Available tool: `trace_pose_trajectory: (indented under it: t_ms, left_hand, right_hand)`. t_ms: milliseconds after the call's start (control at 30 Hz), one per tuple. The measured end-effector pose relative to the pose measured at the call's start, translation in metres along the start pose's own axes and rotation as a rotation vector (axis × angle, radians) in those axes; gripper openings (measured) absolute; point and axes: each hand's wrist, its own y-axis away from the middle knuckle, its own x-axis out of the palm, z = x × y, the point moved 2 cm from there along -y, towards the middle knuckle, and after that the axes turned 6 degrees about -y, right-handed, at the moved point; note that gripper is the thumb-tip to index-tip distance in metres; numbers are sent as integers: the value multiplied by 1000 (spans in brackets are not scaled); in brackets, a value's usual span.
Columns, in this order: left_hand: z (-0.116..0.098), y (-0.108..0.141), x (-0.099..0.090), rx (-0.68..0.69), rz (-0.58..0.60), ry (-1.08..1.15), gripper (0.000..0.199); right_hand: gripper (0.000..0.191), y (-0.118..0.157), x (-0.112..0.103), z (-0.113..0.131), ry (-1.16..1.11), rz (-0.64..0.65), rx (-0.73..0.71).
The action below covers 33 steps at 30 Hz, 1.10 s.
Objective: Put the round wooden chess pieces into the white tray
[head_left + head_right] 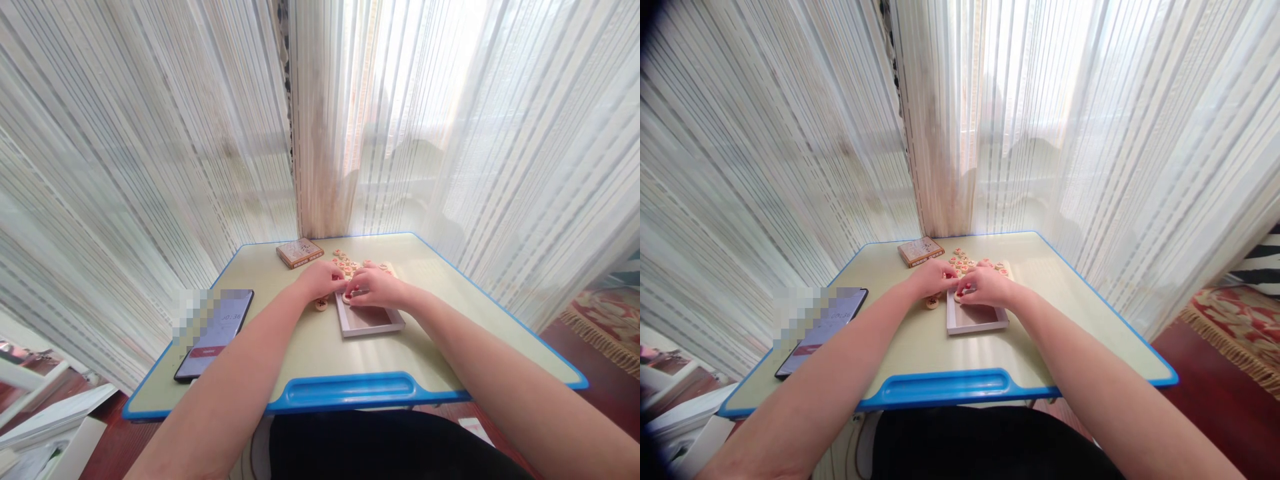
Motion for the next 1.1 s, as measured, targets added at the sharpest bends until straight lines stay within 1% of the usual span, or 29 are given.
trace_pose_trajectory:
  t_ms: [100, 200, 333, 433, 567, 800, 1000, 1100]
  left_hand:
    - [1, 1, -1, -28, -2, -11, 33]
    - [3, 1, 0, -47, 5, 0, 33]
    - [4, 0, 1, -57, 8, 21, 33]
    - [4, -1, 2, -40, 8, 9, 31]
    - [3, 0, 0, -12, -11, -32, 32]
    - [3, 0, 0, -36, -15, -18, 33]
    - [3, -1, 1, -59, 0, 34, 30]
    - [4, -1, 1, -81, -36, 55, 31]
  right_hand:
    - [14, 1, 0, 0, 9, -7, 17]
    - [12, 1, 0, -1, 19, -14, 28]
    - [10, -1, 4, -4, 45, -73, -6]
    - [9, -4, 8, -7, 48, -121, -43]
    - [10, -6, 9, -9, 76, -151, -15]
    - [13, -7, 12, -13, 119, -147, -37]
    - [13, -8, 15, -11, 104, -157, -38]
    - [14, -7, 13, -7, 97, -153, -31]
